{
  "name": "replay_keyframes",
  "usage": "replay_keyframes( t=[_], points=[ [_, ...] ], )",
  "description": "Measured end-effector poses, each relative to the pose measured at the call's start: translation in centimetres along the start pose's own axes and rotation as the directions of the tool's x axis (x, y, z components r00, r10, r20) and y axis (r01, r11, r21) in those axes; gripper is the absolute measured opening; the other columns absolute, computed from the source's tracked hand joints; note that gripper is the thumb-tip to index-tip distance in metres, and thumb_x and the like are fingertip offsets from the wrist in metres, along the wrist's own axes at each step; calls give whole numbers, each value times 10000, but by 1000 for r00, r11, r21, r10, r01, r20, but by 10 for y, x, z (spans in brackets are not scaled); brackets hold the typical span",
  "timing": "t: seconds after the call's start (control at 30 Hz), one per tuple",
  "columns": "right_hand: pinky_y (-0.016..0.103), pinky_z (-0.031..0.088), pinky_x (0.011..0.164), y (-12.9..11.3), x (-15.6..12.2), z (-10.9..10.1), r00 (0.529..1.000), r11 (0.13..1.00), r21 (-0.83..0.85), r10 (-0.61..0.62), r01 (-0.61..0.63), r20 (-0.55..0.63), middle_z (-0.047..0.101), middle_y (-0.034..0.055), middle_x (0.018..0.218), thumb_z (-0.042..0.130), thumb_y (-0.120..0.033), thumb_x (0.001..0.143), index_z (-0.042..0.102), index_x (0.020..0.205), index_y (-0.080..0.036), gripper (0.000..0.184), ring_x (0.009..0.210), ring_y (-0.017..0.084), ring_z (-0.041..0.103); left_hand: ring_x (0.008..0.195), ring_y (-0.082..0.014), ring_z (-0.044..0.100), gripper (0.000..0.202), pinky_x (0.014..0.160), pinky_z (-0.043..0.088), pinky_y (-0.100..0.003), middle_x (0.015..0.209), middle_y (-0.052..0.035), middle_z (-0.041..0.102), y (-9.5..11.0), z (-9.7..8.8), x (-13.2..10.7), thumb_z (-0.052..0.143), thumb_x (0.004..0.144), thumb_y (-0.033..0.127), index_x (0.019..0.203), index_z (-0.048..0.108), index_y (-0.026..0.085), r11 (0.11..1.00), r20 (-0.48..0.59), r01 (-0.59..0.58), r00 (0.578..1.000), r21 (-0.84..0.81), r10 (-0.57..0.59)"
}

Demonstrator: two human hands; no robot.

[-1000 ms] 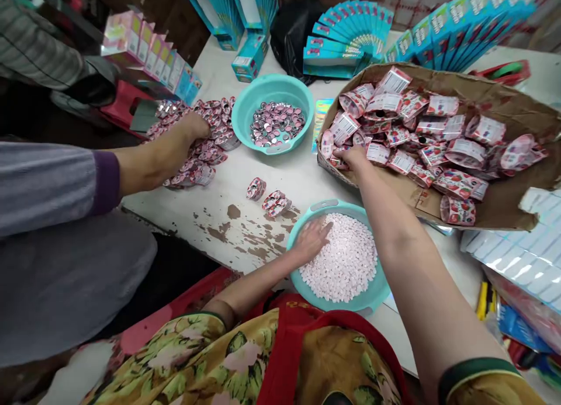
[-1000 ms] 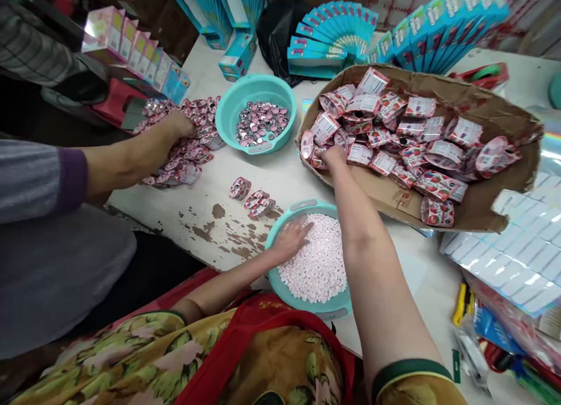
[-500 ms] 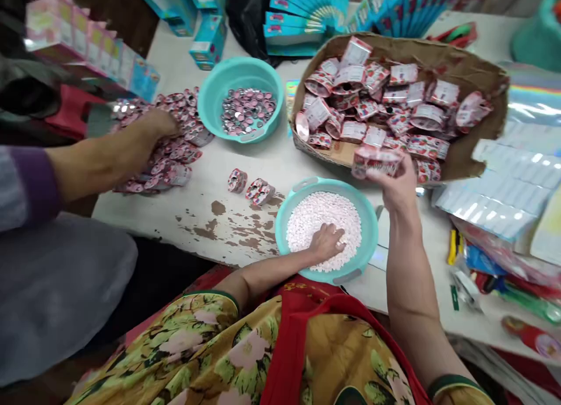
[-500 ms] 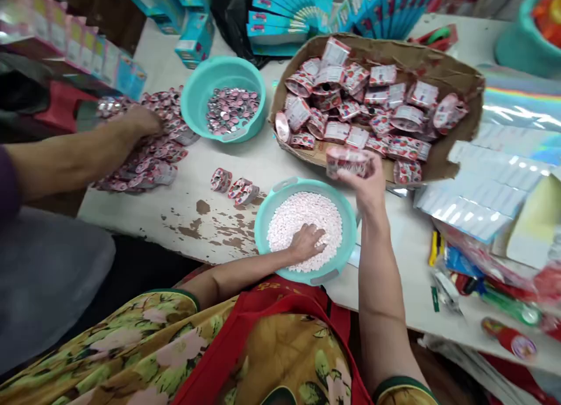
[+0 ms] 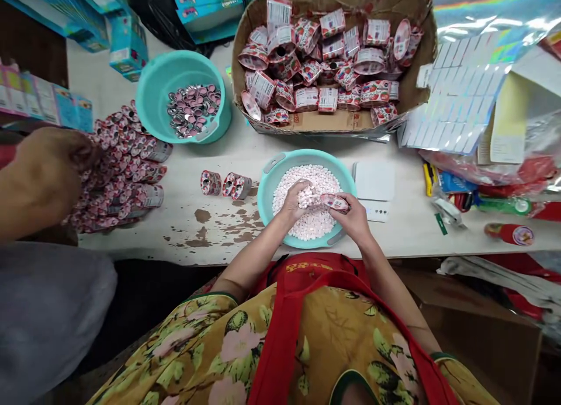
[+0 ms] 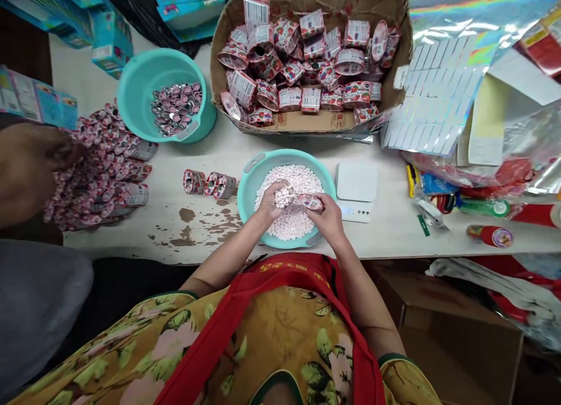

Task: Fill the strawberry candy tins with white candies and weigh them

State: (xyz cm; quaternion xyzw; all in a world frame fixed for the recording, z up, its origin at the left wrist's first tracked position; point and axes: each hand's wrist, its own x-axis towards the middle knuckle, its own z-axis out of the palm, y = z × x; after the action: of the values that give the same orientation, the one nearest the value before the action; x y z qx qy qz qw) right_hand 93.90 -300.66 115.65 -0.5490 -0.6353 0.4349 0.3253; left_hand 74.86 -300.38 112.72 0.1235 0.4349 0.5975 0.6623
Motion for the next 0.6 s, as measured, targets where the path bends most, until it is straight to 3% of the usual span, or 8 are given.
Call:
replay_keyframes(
  t=[0.07, 0.13, 0.3, 0.43, 0.5, 0.6],
  points=[
    [414, 555, 869, -2, 3, 3, 998, 998, -9, 55, -55, 13, 735, 48, 990, 772, -301, 618, 677, 1038, -209, 440, 906, 251, 687, 542, -107, 575, 265, 490, 418, -202, 676, 11, 599, 6, 8, -5, 724, 668, 338, 809, 558, 187, 996, 67, -12, 998, -88, 18],
    [405, 569, 813, -2, 8, 2, 992, 989, 71, 127, -127, 8, 727, 45, 916, 800, -323, 590, 664, 1016, -193, 465, 839, 240, 680, 524, -124, 595, 261, 465, 414, -210, 697, -13, 644, 8, 10, -6, 726, 711, 366, 828, 592, 176, 987, 67, 30, 998, -156, -19],
    [395, 592, 858, -5, 14, -3, 986, 929, 370, 83, -23, -148, 696, 56, 1119, 728, -524, 748, 599, 1142, -250, 497, 989, 222, 673, 435, -136, 550, 349, 389, 377, -214, 569, -22, 591, 1, -5, 4, 546, 907, 487, 735, 543, 182, 937, -64, 231, 965, -262, -255],
    [417, 631, 746, -5, 11, 1, 976, 886, 410, 213, -214, 49, 637, 82, 1270, 880, -478, 575, 463, 1344, -293, 894, 1004, 256, 691, 519, -147, 628, 169, 407, 420, -194, 696, -47, 672, -1, -17, 11, 528, 905, 321, 829, 579, 178, 905, -53, 280, 949, -320, -312],
    [434, 632, 794, -5, 9, 4, 974, 906, 358, 218, -225, 62, 651, 93, 1247, 950, -401, 455, 481, 1327, -256, 1001, 1019, 269, 694, 555, -157, 651, 134, 446, 475, -209, 720, -48, 680, 2, -18, 13, 551, 885, 304, 876, 598, 179, 896, -42, 293, 945, -335, -325],
    [441, 612, 889, -6, 10, 7, 979, 918, 360, 198, -166, -54, 704, 82, 1111, 928, -453, 513, 590, 1159, -201, 772, 1004, 254, 701, 521, -160, 628, 182, 466, 508, -242, 638, -30, 627, 10, -18, 13, 575, 881, 340, 803, 574, 176, 893, -47, 281, 947, -352, -317]
  ],
)
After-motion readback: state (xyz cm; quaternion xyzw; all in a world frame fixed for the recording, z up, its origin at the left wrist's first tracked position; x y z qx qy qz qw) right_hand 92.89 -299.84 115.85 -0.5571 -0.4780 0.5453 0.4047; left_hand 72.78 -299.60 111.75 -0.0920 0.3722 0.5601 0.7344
